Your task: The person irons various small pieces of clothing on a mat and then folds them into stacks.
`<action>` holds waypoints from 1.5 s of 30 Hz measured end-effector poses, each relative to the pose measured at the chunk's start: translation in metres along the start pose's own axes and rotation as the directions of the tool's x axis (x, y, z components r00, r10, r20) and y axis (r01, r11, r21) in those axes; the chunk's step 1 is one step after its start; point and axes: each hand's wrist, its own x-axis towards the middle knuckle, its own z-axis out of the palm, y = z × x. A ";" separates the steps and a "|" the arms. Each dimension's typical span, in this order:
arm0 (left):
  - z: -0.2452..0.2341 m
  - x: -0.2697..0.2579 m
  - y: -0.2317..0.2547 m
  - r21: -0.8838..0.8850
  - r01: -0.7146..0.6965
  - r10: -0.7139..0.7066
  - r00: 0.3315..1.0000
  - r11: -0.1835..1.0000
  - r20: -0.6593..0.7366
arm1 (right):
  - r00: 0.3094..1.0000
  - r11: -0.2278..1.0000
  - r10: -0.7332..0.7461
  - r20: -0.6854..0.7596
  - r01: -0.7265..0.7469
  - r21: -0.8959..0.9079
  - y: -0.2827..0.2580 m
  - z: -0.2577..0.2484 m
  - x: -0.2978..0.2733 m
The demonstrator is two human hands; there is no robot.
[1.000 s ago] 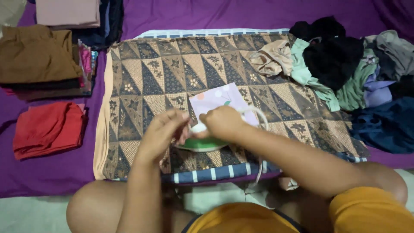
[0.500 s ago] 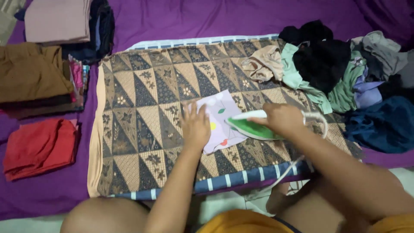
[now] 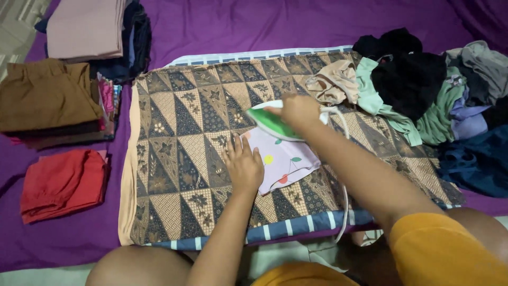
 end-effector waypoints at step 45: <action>-0.085 -0.033 0.058 -0.912 0.370 -0.318 0.855 -0.178 0.409 | 0.779 0.122 0.256 0.573 -0.614 0.780 -0.007 0.040 -0.121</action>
